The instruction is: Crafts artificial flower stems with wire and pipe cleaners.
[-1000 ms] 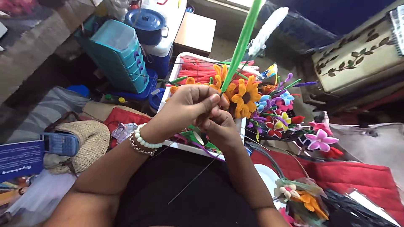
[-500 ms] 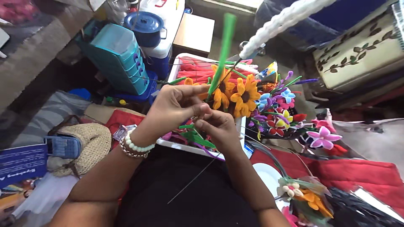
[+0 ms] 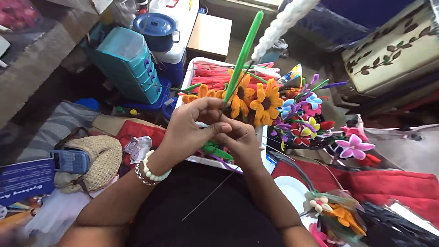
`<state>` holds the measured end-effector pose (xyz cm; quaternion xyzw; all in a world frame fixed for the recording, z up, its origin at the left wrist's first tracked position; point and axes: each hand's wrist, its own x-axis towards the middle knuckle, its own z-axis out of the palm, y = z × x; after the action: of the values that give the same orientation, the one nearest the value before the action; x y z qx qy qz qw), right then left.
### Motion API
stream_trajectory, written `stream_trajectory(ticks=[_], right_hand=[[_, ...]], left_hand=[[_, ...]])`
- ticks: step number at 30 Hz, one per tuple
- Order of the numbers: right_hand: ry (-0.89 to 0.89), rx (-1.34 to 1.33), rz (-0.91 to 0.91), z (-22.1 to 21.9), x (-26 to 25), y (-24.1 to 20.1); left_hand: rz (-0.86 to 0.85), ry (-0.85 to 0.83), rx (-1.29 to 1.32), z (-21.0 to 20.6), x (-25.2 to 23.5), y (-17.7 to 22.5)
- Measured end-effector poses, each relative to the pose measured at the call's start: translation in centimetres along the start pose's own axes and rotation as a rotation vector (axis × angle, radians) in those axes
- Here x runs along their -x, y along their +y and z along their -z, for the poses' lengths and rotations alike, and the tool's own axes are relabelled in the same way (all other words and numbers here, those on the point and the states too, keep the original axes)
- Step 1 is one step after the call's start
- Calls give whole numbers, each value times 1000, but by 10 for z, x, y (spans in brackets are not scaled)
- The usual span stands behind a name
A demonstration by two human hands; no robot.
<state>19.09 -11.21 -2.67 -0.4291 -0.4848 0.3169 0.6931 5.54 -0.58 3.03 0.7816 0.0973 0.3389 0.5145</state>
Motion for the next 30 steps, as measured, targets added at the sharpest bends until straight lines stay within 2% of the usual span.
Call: stream_trajectory(ticks=[2, 5, 10, 12, 14, 17, 20, 30], right_hand=[[-20, 28, 14, -2, 0, 2], [-103, -75, 16, 0, -3, 7], [-222, -366, -57, 6, -2, 17], [-217, -384, -50, 8, -2, 19], [-170, -287, -21, 8, -1, 18], [-56, -103, -4, 4, 3, 12], [-49, -17, 11, 0, 4, 9], [-183, -178, -23, 8, 2, 16]], left_hand=[[4, 32, -26, 1, 2, 1], [23, -15, 35, 5, -1, 5], [170, -160, 360, 5, -9, 5], [225, -162, 455, 4, -11, 1], [220, -137, 430, 0, -9, -1], [137, -77, 251, -4, 0, -5], [77, 3, 103, -6, 6, -5], [114, -100, 184, 3, -2, 5]])
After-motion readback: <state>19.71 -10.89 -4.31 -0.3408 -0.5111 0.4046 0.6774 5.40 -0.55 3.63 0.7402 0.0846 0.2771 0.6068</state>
